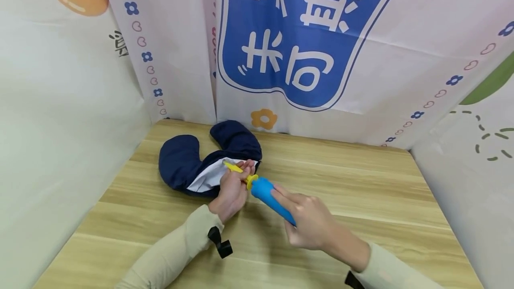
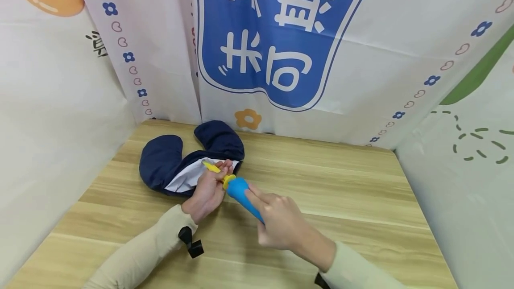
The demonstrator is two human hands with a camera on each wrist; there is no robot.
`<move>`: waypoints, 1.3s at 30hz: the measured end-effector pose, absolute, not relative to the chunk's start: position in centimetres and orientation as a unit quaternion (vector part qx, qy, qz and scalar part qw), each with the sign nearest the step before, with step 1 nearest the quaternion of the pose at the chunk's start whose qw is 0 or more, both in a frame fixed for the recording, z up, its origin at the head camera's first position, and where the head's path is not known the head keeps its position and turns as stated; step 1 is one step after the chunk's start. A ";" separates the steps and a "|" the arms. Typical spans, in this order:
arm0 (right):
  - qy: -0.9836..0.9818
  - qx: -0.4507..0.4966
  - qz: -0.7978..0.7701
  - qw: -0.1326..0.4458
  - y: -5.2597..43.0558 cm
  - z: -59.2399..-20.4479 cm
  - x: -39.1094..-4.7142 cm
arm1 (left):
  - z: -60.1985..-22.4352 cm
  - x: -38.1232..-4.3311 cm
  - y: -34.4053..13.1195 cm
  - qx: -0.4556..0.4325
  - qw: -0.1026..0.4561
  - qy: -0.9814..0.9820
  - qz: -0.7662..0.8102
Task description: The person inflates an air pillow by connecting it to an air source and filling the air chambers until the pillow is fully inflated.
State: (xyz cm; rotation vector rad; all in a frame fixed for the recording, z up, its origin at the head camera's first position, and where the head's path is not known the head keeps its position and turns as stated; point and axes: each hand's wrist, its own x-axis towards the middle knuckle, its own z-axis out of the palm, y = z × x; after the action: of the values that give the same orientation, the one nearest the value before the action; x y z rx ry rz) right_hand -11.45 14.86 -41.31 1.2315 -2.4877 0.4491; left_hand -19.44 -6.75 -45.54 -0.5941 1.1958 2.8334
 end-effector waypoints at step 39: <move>-0.894 0.403 0.177 0.084 17.0 -37.6 -9.8 | -45.0 -18.8 -7.4 -0.141 0.032 0.408 0.901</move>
State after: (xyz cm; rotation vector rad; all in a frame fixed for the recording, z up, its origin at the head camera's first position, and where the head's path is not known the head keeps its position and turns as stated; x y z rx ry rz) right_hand -9.76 16.98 -37.63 1.2033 -2.6683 0.5276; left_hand -18.78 -7.40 -45.01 -0.4351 1.2572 2.7742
